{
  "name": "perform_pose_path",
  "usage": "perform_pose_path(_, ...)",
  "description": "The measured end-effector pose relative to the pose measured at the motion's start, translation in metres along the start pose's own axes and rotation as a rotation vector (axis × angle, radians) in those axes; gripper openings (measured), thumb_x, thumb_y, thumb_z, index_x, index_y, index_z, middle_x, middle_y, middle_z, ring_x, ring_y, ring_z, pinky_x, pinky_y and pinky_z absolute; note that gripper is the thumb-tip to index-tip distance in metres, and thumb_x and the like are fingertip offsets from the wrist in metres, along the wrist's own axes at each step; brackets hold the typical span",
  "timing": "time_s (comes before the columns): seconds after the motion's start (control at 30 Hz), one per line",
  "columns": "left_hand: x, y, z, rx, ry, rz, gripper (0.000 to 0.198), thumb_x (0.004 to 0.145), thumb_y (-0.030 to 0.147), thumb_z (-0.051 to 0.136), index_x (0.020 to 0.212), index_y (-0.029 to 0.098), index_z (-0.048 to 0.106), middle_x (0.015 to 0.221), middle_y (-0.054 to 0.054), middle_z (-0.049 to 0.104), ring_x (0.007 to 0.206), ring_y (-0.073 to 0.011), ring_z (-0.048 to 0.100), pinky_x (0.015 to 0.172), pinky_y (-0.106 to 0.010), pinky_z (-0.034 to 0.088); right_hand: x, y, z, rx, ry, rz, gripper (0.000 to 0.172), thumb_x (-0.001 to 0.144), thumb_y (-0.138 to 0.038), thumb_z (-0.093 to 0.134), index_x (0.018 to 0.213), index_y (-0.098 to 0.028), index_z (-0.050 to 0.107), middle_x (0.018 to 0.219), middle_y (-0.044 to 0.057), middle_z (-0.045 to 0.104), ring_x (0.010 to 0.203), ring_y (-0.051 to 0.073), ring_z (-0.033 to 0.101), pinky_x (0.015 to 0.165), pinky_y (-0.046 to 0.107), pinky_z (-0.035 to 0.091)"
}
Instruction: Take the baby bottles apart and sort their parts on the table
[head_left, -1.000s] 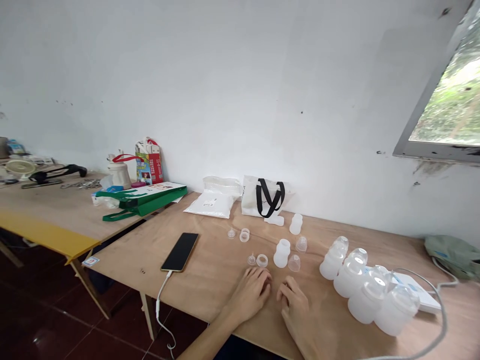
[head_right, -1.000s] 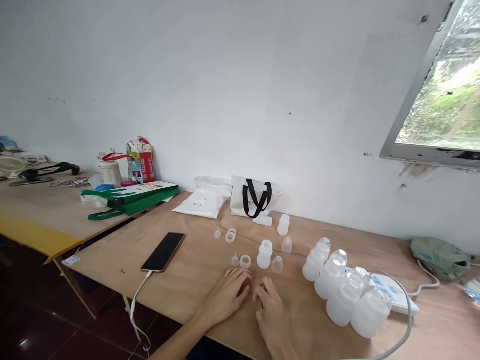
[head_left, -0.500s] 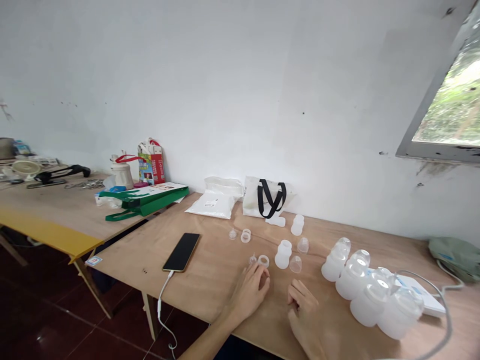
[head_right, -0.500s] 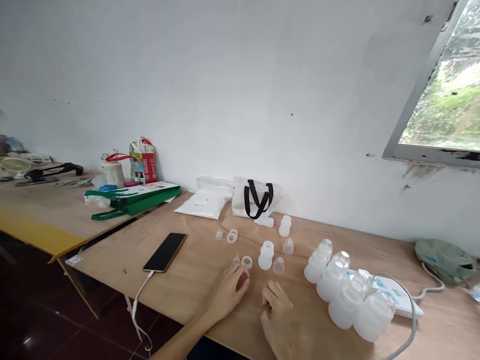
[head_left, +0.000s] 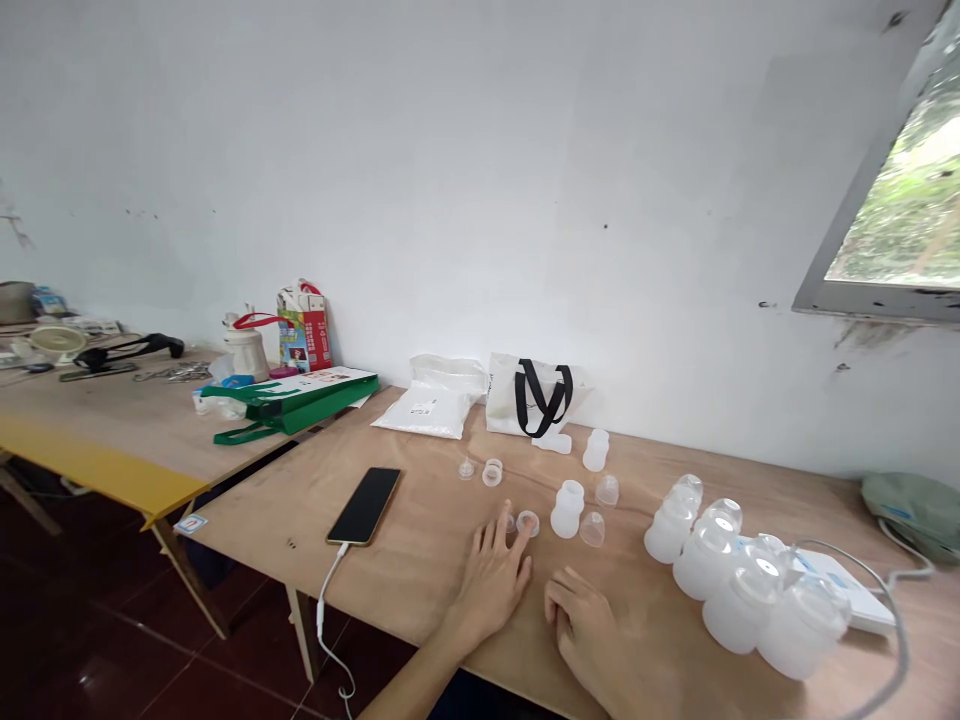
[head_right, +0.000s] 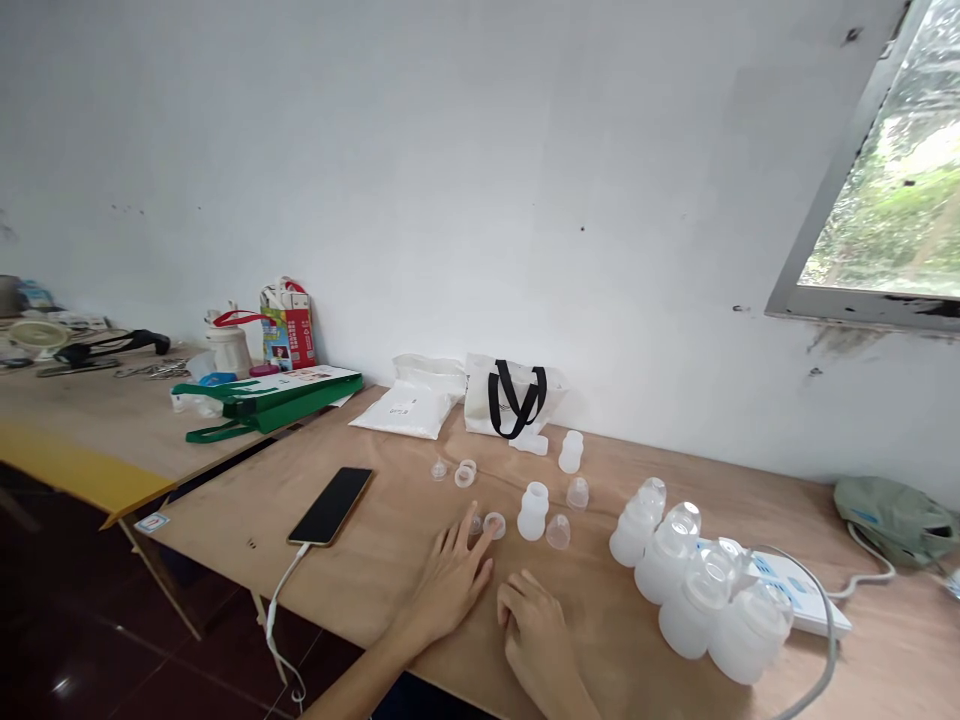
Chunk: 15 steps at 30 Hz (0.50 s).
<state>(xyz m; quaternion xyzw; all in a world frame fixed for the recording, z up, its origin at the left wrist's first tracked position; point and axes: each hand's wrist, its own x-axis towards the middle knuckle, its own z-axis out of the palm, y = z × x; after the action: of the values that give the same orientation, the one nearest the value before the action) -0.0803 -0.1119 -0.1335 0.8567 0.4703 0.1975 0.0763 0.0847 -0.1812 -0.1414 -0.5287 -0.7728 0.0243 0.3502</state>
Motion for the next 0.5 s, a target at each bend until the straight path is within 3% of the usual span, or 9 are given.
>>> perform_pose_path(0.13, 0.002, 0.006, -0.002, 0.025, -0.016, -0.048, 0.054, 0.099, 0.024, 0.049, 0.152, 0.025, 0.041, 0.163, -0.016, 0.034, 0.142, -0.0369, 0.044, 0.113, -0.061, 0.038, -0.001, -0.001, 0.005, -0.009, -0.103, 0.005, 0.032, 0.071, 0.008, 0.04, 0.066, -0.022, 0.051, 0.073, -0.001, 0.061, 0.072, 0.016, 0.059, 0.065, 0.025, 0.038)
perform_pose_path(0.23, 0.001, 0.008, -0.004, -0.005, 0.009, -0.058, 0.041, 0.098, 0.023, 0.05, 0.138, 0.023, 0.054, 0.161, -0.015, 0.038, 0.141, -0.0346, 0.045, 0.115, -0.058, 0.036, 0.0, -0.005, 0.0, -0.035, -0.118, 0.012, 0.032, 0.07, 0.009, 0.041, 0.066, -0.021, 0.053, 0.073, -0.001, 0.062, 0.072, 0.016, 0.06, 0.066, 0.024, 0.039)
perform_pose_path(0.37, 0.001, 0.004, -0.003, -0.134, 0.028, -0.023, 0.019, 0.095, 0.023, 0.059, 0.114, 0.023, 0.063, 0.156, -0.011, 0.045, 0.133, -0.0316, 0.052, 0.111, -0.052, 0.042, 0.0, -0.003, -0.002, -0.107, -0.062, 0.031, 0.032, 0.078, 0.004, 0.041, 0.072, -0.023, 0.056, 0.077, -0.001, 0.065, 0.074, 0.017, 0.064, 0.066, 0.024, 0.043)
perform_pose_path(0.5, 0.005, -0.003, 0.0, -0.328, 0.045, 0.069, 0.002, 0.094, 0.022, 0.064, 0.096, 0.022, 0.064, 0.146, -0.007, 0.054, 0.135, -0.0279, 0.048, 0.112, -0.044, 0.042, -0.003, 0.007, 0.006, -0.202, 0.023, 0.149, 0.031, 0.085, -0.005, 0.039, 0.088, -0.025, 0.062, 0.098, 0.004, 0.071, 0.085, 0.02, 0.07, 0.069, 0.028, 0.052)
